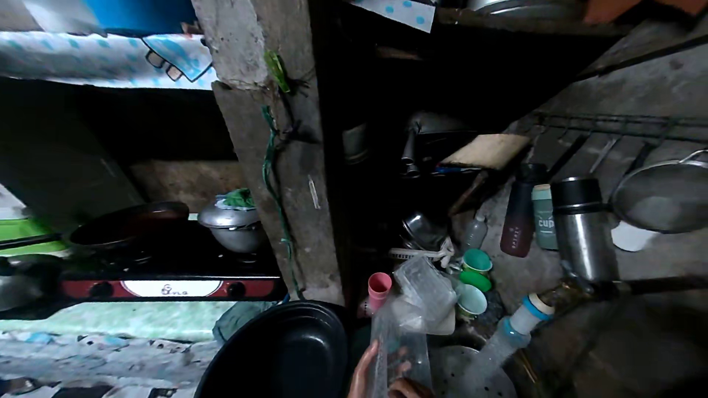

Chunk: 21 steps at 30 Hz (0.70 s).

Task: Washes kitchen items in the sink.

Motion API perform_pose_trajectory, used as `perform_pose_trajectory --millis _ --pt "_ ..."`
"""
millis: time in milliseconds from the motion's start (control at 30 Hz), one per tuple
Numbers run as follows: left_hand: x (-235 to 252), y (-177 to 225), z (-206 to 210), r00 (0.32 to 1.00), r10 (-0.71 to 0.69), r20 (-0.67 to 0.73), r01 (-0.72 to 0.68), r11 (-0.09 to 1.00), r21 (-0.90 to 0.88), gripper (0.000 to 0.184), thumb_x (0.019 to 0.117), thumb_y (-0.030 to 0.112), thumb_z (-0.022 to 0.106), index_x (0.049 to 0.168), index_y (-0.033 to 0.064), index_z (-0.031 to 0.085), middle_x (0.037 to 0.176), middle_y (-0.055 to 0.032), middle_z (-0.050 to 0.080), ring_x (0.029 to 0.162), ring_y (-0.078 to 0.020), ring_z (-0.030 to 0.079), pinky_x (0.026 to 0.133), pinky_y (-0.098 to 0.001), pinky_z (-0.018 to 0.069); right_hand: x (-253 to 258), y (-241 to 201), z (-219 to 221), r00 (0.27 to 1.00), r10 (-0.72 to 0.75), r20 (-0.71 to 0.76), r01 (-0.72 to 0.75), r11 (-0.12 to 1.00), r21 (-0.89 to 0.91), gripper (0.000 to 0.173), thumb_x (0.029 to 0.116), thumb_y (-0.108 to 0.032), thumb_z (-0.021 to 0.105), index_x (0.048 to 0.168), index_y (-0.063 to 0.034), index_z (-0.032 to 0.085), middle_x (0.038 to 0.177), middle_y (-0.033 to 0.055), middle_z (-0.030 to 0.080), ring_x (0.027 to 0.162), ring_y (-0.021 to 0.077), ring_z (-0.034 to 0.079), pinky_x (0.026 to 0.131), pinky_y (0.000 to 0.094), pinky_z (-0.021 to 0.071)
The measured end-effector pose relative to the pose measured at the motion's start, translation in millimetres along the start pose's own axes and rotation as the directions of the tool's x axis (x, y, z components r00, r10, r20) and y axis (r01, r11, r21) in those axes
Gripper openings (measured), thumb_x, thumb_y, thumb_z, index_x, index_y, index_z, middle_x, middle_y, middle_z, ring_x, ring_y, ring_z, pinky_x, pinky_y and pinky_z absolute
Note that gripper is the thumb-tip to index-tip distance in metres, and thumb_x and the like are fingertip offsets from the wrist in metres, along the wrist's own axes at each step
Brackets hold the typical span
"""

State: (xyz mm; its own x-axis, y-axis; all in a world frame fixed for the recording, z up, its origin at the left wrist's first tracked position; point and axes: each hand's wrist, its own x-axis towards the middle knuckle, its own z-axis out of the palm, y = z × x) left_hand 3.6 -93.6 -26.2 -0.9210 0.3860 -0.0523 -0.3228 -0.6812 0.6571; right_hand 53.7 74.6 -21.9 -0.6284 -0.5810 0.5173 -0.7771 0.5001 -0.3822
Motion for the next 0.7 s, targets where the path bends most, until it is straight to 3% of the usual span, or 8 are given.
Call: perform_pose_trajectory --millis 100,167,233,300,367,467,600,700 --pt "0.3 -4.1 12.1 0.989 0.056 -0.140 -0.050 0.998 0.042 0.057 0.1068 0.053 0.029 0.135 0.0091 0.054 0.113 -0.0097 0.073 0.101 -0.0207 0.071 0.087 -0.0407 0.0605 22.8 -11.1 -11.1 0.949 0.298 -0.099 -0.288 0.952 0.106 0.030 0.0959 -0.025 0.070 0.106 0.0022 0.075 0.103 0.0180 0.075 0.096 0.0296 0.074 0.087 0.0463 0.0605" --pt "-4.7 -15.8 15.8 0.968 0.168 -0.186 -0.121 0.963 0.241 0.072 0.1055 0.061 0.022 0.144 0.0034 0.043 0.124 -0.0070 0.067 0.112 -0.0125 0.065 0.096 -0.0357 0.0561 46.8 -14.1 -26.6 0.846 0.521 -0.115 -0.471 0.831 0.295 0.033 0.0954 -0.027 0.070 0.108 0.0031 0.074 0.100 0.0166 0.076 0.096 0.0262 0.074 0.091 0.0466 0.0580" --pt "-2.5 -31.2 -5.0 0.953 0.301 -0.041 -0.250 0.851 0.462 0.101 0.0970 0.073 0.038 0.159 -0.0030 0.016 0.159 -0.0153 0.038 0.142 -0.0152 0.043 0.116 -0.0372 0.0402 71.1 -7.2 -48.2 0.750 0.661 -0.037 -0.582 0.685 0.438 0.036 0.0993 -0.033 0.065 0.112 -0.0007 0.074 0.104 0.0122 0.076 0.101 0.0195 0.072 0.096 0.0423 0.0561" --pt "6.7 -30.3 -23.5 0.905 0.391 0.169 -0.406 0.671 0.620 0.128 0.0842 0.080 0.056 0.160 -0.0045 -0.003 0.169 -0.0247 0.005 0.156 -0.0274 0.017 0.126 -0.0444 0.0238 88.8 -3.2 -74.1 0.653 0.752 0.086 -0.655 0.505 0.563 0.042 0.1003 -0.041 0.061 0.116 -0.0029 0.072 0.111 0.0098 0.073 0.108 0.0159 0.068 0.100 0.0408 0.0532" --pt "8.3 -15.8 -22.1 0.847 0.434 0.308 -0.495 0.430 0.755 0.142 0.0724 0.081 0.069 0.161 -0.0042 -0.001 0.168 -0.0274 -0.002 0.157 -0.0343 0.008 0.128 -0.0503 0.0159 98.3 -4.0 -95.8 0.590 0.788 0.178 -0.670 0.354 0.652 0.047 0.1019 -0.043 0.058 0.123 -0.0017 0.067 0.124 0.0108 0.069 0.119 0.0160 0.063 0.106 0.0404 0.0492" --pt "6.3 8.4 -5.0 0.810 0.414 0.417 -0.512 0.150 0.846 0.149 0.0626 0.079 0.079 0.161 -0.0055 0.006 0.167 -0.0290 0.007 0.156 -0.0381 0.011 0.127 -0.0574 0.0086 107.5 -6.1 -105.2 0.508 0.805 0.307 -0.682 0.159 0.714 0.052 0.1033 -0.044 0.056 0.135 -0.0030 0.060 0.134 0.0131 0.063 0.124 0.0207 0.059 0.106 0.0443 0.0482" --pt "22.0 42.2 15.5 0.794 0.446 0.413 -0.570 0.313 0.760 0.141 0.0662 0.071 0.082 0.160 -0.0060 0.011 0.165 -0.0287 0.017 0.154 -0.0305 0.022 0.126 -0.0431 0.0246 115.1 -12.2 -84.7 0.516 0.807 0.285 -0.579 0.084 0.811 0.049 0.1061 -0.041 0.049 0.140 -0.0063 0.056 0.131 0.0133 0.064 0.118 0.0220 0.063 0.098 0.0442 0.0539" --pt "33.8 34.3 23.8 0.801 0.500 0.328 -0.594 0.598 0.538 0.138 0.0725 0.067 0.080 0.161 -0.0040 0.001 0.167 -0.0220 0.018 0.152 -0.0232 0.029 0.123 -0.0385 0.0314 110.5 -33.3 -68.6 0.635 0.765 0.108 -0.438 0.242 0.866 0.063 0.1099 -0.046 0.029 0.159 -0.0050 0.032 0.162 0.0129 0.037 0.147 0.0163 0.038 0.121 0.0395 0.0342"
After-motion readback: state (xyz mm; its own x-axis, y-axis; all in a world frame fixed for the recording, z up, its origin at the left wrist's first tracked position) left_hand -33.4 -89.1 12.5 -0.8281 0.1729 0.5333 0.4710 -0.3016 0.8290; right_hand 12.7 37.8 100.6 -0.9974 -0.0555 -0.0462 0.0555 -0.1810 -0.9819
